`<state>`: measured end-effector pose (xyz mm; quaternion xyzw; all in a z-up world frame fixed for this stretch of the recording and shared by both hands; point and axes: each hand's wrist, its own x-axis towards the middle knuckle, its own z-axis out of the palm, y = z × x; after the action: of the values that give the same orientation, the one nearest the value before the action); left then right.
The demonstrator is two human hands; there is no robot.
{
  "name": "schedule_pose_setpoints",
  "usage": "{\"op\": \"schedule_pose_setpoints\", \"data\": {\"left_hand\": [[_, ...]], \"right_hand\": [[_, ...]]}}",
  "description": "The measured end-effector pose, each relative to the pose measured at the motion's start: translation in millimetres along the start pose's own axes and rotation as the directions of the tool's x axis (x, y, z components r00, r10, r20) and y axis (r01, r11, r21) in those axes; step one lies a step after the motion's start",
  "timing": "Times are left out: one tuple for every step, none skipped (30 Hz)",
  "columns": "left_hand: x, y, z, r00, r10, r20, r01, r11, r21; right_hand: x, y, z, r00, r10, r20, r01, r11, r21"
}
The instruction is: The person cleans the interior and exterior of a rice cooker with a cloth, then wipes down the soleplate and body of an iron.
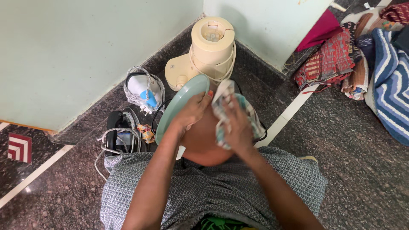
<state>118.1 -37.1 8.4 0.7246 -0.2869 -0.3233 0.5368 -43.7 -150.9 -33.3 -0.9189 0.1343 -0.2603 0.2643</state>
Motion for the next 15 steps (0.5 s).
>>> {"op": "schedule_pose_setpoints", "data": {"left_hand": [[-1.3, 1.8, 0.3, 1.000, 0.003, -0.002, -0.003, 1.000, -0.002], [-2.7, 3.1, 0.6, 0.999, 0.035, -0.016, -0.034, 0.999, 0.042], [-3.4, 3.9, 0.9, 0.997, 0.067, -0.029, -0.064, 0.994, 0.086], [-3.5, 3.8, 3.0, 0.997, 0.068, -0.029, -0.066, 0.994, 0.086], [-2.5, 3.7, 6.9, 0.999, 0.014, -0.033, -0.010, 0.993, 0.121], [-1.3, 3.3, 10.0, 0.998, -0.041, -0.040, 0.046, 0.987, 0.155], [0.4, 2.7, 11.4, 0.998, -0.040, -0.041, 0.046, 0.987, 0.153], [2.1, 1.2, 12.5, 0.998, -0.056, -0.017, 0.057, 0.991, 0.123], [4.7, -1.0, 13.1, 0.998, -0.070, 0.007, 0.069, 0.993, 0.092], [9.0, -3.5, 13.7, 0.997, -0.071, 0.009, 0.070, 0.993, 0.091], [14.6, -6.7, 14.6, 1.000, -0.024, -0.012, 0.025, 0.994, 0.103], [20.7, -10.7, 15.5, 0.999, 0.024, -0.032, -0.020, 0.993, 0.117], [26.6, -14.8, 17.0, 0.999, 0.024, -0.030, -0.020, 0.993, 0.116], [32.2, -18.1, 17.7, 0.986, 0.159, -0.044, -0.152, 0.979, 0.138], [36.2, -20.5, 17.4, 0.955, 0.292, -0.054, -0.280, 0.946, 0.161]], "right_hand": [[10.0, 11.9, -1.4, 0.987, 0.163, 0.014, -0.163, 0.980, 0.110], [16.8, 24.4, -2.4, 0.946, 0.320, 0.045, -0.322, 0.922, 0.216], [22.4, 38.5, -3.3, 0.947, 0.318, 0.041, -0.319, 0.923, 0.215], [27.2, 51.9, -2.1, 0.948, 0.317, 0.024, -0.315, 0.926, 0.207], [28.5, 61.2, 2.2, 0.949, 0.316, 0.006, -0.311, 0.930, 0.198], [25.3, 65.3, 7.3, 0.949, 0.314, 0.007, -0.309, 0.930, 0.197], [19.9, 65.7, 10.5, 0.955, 0.298, -0.005, -0.295, 0.948, 0.121], [13.3, 62.7, 11.2, 0.959, 0.282, -0.013, -0.281, 0.959, 0.044], [7.1, 54.7, 11.8, 0.959, 0.282, -0.011, -0.281, 0.959, 0.043], [-0.1, 41.0, 13.3, 0.973, 0.228, -0.020, -0.229, 0.970, -0.077], [-8.0, 24.5, 13.8, 0.985, 0.173, -0.022, -0.174, 0.965, -0.195], [-19.3, 6.3, 12.9, 0.997, 0.036, -0.066, -0.043, 0.993, -0.107], [-30.8, -13.6, 14.4, 0.988, -0.098, -0.121, 0.095, 0.995, -0.026], [-38.6, -33.2, 19.8, 0.983, -0.151, -0.102, 0.144, 0.987, -0.076], [-46.4, -49.0, 24.3, 0.976, -0.203, -0.080, 0.192, 0.973, -0.125]]}}
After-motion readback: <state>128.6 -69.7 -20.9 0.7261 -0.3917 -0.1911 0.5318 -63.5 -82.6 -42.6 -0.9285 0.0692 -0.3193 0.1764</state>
